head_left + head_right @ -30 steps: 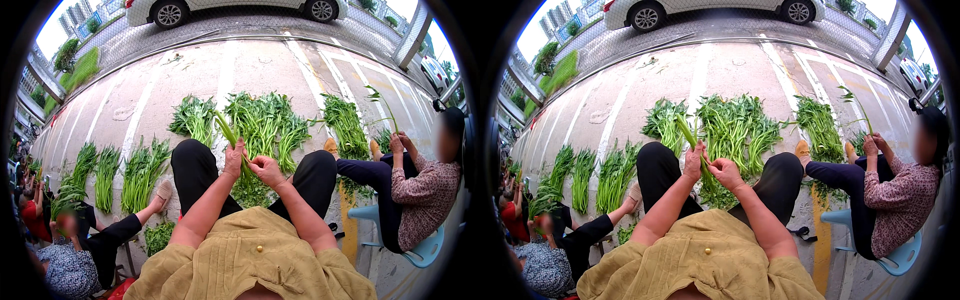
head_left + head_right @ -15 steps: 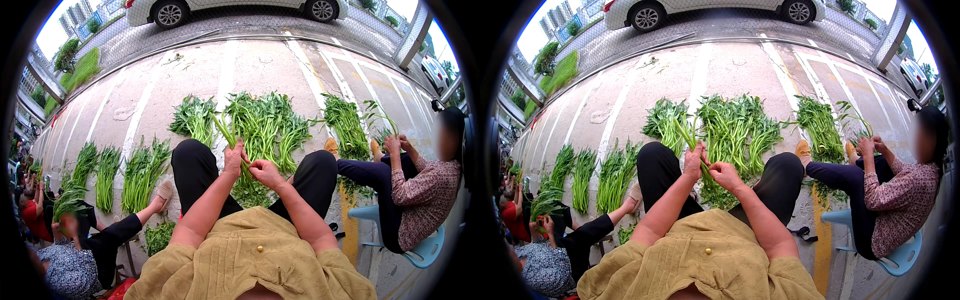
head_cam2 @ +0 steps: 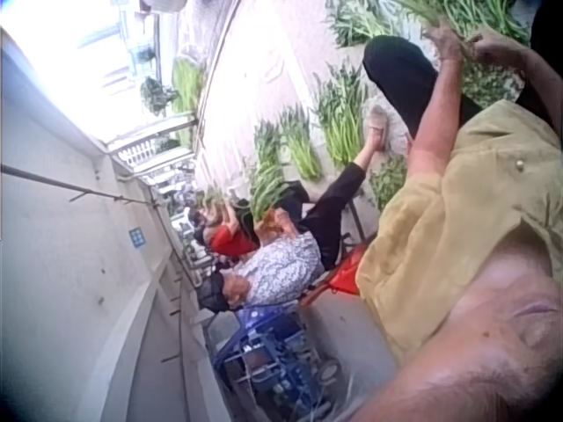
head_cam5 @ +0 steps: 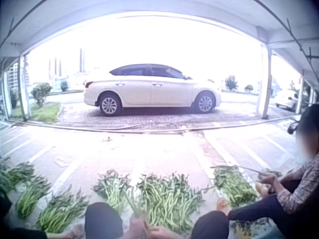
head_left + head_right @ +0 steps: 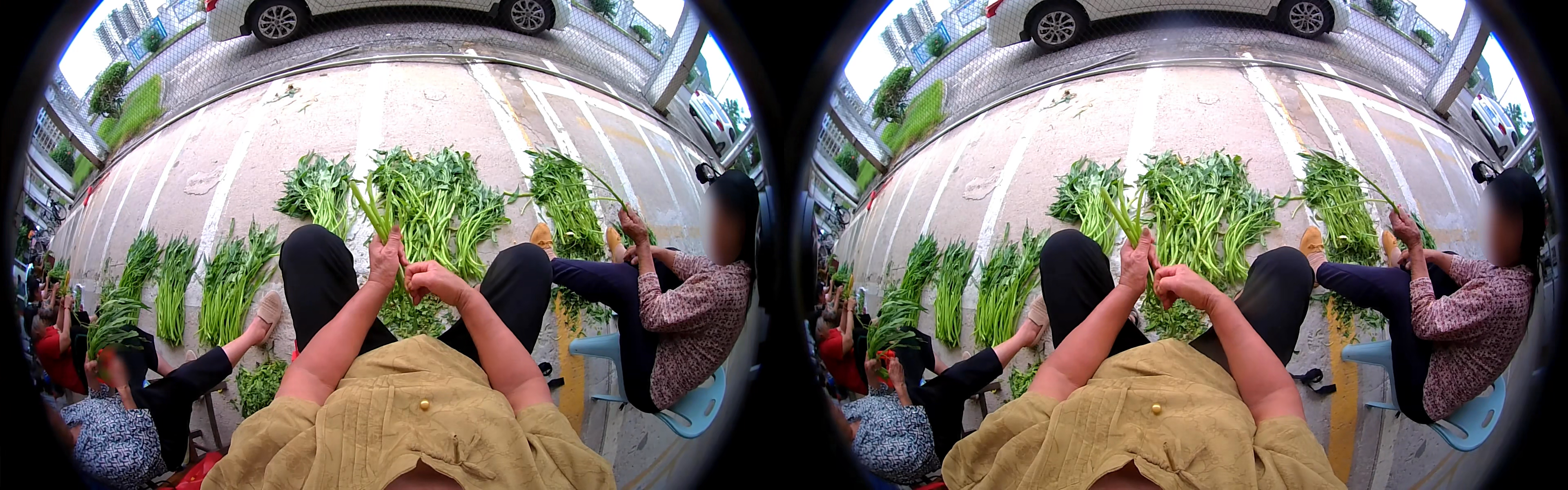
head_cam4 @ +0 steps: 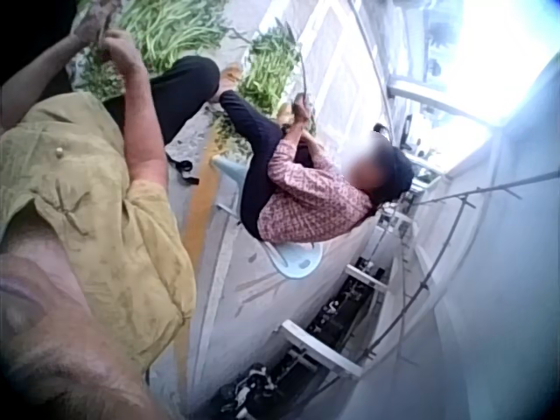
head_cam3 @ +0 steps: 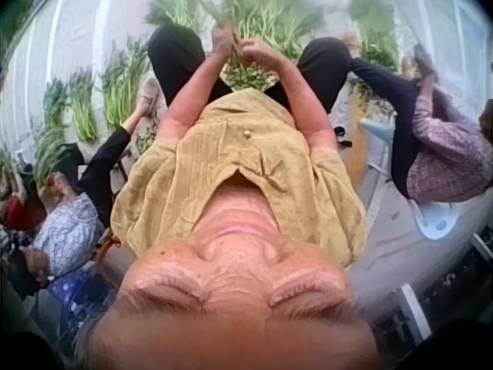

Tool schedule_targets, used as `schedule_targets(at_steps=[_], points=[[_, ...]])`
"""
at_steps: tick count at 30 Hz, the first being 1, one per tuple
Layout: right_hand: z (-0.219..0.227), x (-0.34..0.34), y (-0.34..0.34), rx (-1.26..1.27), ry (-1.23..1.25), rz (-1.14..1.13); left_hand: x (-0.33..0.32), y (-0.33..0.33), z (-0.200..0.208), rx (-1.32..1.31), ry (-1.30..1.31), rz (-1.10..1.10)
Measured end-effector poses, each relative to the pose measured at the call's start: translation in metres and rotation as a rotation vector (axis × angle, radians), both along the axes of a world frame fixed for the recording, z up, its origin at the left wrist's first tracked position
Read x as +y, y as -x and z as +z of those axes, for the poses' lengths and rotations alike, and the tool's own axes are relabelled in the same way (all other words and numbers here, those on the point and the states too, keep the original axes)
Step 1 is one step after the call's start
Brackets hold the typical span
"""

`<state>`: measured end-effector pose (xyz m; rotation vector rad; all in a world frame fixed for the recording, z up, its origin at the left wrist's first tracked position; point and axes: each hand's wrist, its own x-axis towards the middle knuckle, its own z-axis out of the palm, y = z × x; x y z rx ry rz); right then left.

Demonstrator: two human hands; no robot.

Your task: The person sorts green leafy vegetables by hand, picking individual leaves or stems from piles on the ground and gathering a bunch in their hands.

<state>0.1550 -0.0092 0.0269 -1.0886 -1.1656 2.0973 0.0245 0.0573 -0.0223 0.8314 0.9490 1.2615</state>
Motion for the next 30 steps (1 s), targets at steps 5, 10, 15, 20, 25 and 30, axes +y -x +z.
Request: schedule_targets(at_steps=[5,10,15,20,25,30], points=[[-0.012,-0.015,0.009,-0.121,-0.136,0.263,0.017,0.016,0.012,-0.154,0.084,0.100],[0.000,-0.002,-0.020,-0.219,-0.145,0.007,0.014,0.014,0.016,-0.157,0.091,0.025],[-0.008,0.000,-0.017,-0.284,-0.344,-0.422,0.010,0.012,0.012,-0.130,0.123,-0.035],[-0.013,-0.003,0.006,-0.305,-0.556,-0.512,0.006,0.006,0.011,-0.097,0.114,-0.055],[-0.020,-0.001,0.013,-0.554,-0.783,-0.443,0.003,0.005,0.006,-0.076,0.052,-0.055],[-0.030,-0.002,0.015,-0.365,-0.595,-0.484,0.002,0.003,0.007,-0.040,0.058,-0.048]])
